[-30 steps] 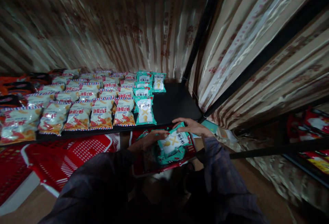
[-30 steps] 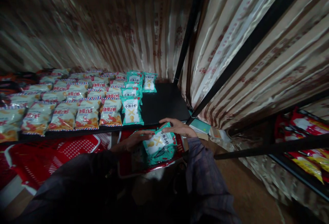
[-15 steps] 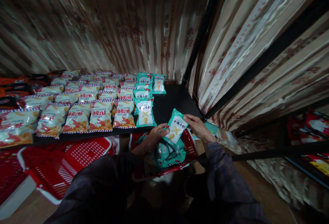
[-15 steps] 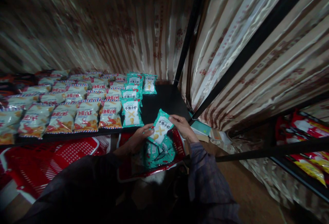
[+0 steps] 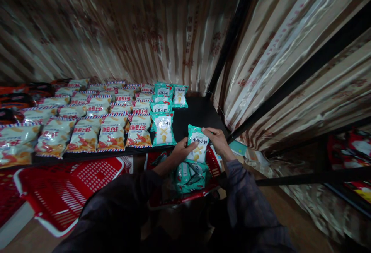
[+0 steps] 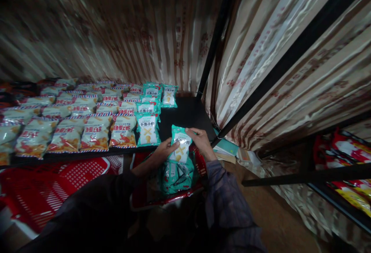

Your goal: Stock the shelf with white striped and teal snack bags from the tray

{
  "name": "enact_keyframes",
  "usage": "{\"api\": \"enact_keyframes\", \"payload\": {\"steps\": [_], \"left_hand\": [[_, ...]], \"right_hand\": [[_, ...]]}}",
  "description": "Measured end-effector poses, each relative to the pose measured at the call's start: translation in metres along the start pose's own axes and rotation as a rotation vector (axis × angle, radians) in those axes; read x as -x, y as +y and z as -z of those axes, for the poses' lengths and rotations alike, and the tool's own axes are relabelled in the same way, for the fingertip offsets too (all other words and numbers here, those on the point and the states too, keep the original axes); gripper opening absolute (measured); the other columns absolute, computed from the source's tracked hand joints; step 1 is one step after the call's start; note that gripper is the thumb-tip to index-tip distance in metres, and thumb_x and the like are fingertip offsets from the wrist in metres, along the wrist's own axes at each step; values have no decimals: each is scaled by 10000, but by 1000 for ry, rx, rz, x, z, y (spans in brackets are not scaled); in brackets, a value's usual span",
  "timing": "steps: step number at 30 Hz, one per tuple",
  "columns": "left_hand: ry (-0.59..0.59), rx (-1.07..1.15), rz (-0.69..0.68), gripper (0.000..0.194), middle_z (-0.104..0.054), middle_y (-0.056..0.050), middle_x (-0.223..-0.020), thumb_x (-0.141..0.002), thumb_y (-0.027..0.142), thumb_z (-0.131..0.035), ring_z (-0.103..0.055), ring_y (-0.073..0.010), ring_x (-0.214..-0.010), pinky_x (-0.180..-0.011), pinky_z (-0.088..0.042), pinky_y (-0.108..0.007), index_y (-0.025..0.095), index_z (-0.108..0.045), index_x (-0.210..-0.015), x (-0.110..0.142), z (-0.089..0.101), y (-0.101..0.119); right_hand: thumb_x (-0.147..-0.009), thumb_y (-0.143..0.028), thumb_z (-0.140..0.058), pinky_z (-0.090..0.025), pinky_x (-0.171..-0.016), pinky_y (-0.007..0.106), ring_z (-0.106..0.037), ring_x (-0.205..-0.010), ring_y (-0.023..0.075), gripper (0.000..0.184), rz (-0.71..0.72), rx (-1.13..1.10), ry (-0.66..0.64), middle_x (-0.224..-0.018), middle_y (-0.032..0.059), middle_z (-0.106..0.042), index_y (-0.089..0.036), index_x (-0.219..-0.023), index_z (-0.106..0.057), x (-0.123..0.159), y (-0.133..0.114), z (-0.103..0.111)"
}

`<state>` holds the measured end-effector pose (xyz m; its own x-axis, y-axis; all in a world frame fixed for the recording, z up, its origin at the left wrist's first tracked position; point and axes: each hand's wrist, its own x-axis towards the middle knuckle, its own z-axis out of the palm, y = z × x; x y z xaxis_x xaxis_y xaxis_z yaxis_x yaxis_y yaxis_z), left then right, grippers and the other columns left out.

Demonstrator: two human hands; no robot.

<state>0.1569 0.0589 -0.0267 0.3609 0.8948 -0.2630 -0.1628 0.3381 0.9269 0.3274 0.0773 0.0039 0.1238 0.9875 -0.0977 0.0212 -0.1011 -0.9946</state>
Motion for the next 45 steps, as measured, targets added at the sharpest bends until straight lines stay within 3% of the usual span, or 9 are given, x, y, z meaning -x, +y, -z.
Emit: {"api": "enact_keyframes", "payload": {"steps": [4, 11, 17, 20, 26, 32, 36, 40, 45], "left_hand": [[28, 20, -77, 531, -739, -74, -904, -658, 555, -793, -689, -210, -830, -738, -541, -304, 152, -659, -977, -4, 3, 1], [91, -14, -132, 475, -717, -46, -788, -672, 549, -780, -666, -218, -792, -701, -532, -309, 151, -680, -910, -3, 0, -2], [113, 51, -221, 428, -716, -42, -877, -691, 505, -768, -655, -190, -859, -756, -511, -279, 178, -672, -950, 1, -3, 15], [183, 28, -234, 343, -677, -8, -759, -679, 484, -765, -622, -148, -754, -692, -485, -241, 177, -665, -794, 0, -1, 23], [335, -1, -292, 335, -538, 57, -578, -667, 485, -751, -480, -84, -563, -515, -369, -185, 176, -621, -666, -4, 7, 33], [419, 46, -359, 362, -463, 76, -533, -693, 480, -742, -429, -69, -515, -486, -349, -180, 184, -550, -614, -3, 9, 41], [380, 54, -355, 334, -578, 47, -614, -707, 486, -743, -543, -95, -600, -554, -420, -189, 180, -609, -708, -1, 5, 43], [197, 103, -297, 513, -726, -47, -905, -704, 515, -765, -672, -193, -865, -764, -527, -286, 170, -644, -1064, 4, -2, 39], [101, 140, -238, 567, -744, -93, -1003, -683, 558, -779, -680, -260, -986, -920, -522, -392, 150, -653, -1056, 5, -11, 23]], "right_hand": [[-568, -581, -810, -385, -536, 240, -510, -544, 119, 433, 22, 25, -55, -576, -23, -623, -164, -647, -726, 0, 0, -1], [-560, -615, -791, -304, -467, 232, -414, -481, 94, 476, 56, 20, 32, -474, -40, -505, -173, -510, -620, 2, -4, -9], [-573, -624, -789, -312, -475, 231, -438, -479, 95, 473, 36, 11, -5, -494, -37, -536, -168, -573, -665, 0, -3, -7], [-604, -624, -782, -333, -492, 227, -469, -505, 102, 469, 56, 56, -43, -516, -33, -560, -167, -591, -676, -2, 1, -5], [-730, -677, -670, -515, -656, 282, -661, -827, 211, 558, -11, -86, -251, -878, 46, -733, -220, -1048, -717, 6, 7, 1], [-686, -547, -784, -556, -810, 340, -691, -909, 229, 618, -59, -85, -446, -1014, 56, -744, -228, -1193, -632, 28, 7, -3], [-682, -507, -795, -561, -848, 359, -703, -904, 223, 609, -66, -129, -417, -1085, 46, -735, -251, -1203, -612, 32, 9, -9], [-689, -545, -776, -562, -814, 339, -699, -915, 237, 588, -12, -165, -308, -1080, 65, -735, -231, -1167, -640, 28, 10, -10], [-692, -642, -721, -549, -725, 327, -683, -829, 240, 570, 8, -136, -175, -949, 67, -746, -208, -1056, -663, 24, 8, -9]]}}
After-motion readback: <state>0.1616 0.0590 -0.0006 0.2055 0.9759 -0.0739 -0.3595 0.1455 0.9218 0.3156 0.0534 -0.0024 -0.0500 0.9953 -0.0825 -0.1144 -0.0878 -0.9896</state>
